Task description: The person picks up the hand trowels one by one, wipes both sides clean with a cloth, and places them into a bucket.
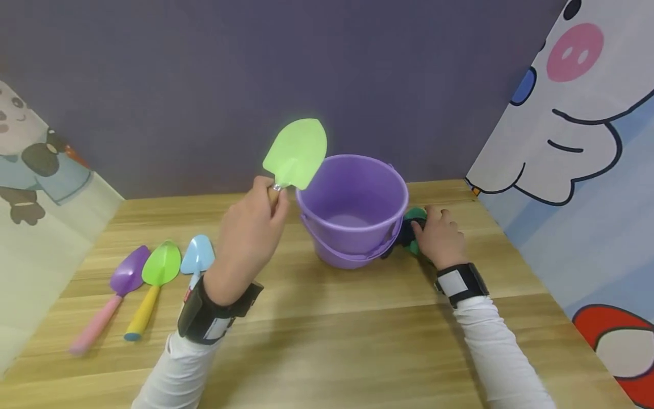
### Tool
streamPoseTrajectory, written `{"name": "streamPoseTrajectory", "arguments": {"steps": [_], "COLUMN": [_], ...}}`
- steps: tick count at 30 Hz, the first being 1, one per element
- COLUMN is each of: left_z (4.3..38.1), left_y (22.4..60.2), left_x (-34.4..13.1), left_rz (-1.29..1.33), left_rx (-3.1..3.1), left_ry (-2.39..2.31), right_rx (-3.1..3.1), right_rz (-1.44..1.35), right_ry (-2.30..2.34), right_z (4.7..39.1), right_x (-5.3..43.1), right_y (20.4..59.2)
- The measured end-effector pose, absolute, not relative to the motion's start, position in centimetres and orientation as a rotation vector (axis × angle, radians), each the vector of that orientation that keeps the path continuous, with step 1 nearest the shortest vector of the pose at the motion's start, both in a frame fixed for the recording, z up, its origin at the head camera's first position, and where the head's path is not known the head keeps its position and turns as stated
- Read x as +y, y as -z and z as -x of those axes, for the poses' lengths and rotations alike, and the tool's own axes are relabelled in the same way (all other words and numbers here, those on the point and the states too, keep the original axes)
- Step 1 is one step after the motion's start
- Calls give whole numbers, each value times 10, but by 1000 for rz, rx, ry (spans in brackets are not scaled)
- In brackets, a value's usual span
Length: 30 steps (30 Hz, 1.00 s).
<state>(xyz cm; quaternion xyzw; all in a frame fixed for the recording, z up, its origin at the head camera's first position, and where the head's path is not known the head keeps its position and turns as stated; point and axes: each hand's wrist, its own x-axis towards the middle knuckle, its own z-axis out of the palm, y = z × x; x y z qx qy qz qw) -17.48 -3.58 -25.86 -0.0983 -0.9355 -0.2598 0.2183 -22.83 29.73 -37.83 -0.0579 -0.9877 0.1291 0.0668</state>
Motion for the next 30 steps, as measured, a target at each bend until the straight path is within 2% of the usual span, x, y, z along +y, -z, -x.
{"name": "streamPoseTrajectory", "arguments": {"steps": [6,24,30], "left_z": [172,168,160], "left_y": [260,253,255], "left_x": [-36,-37,-39], "left_rz": [251,317,316], "left_rx": [-2606,-2530,-2521], "left_ry": [751,767,768], "right_rx": [-3134,-3195,-3122], "right_rz": [292,72,139], "right_ry": [-380,-452,-532], "right_z": [232,241,233], "right_x": [293,319,328], "right_y": [390,379,369]}}
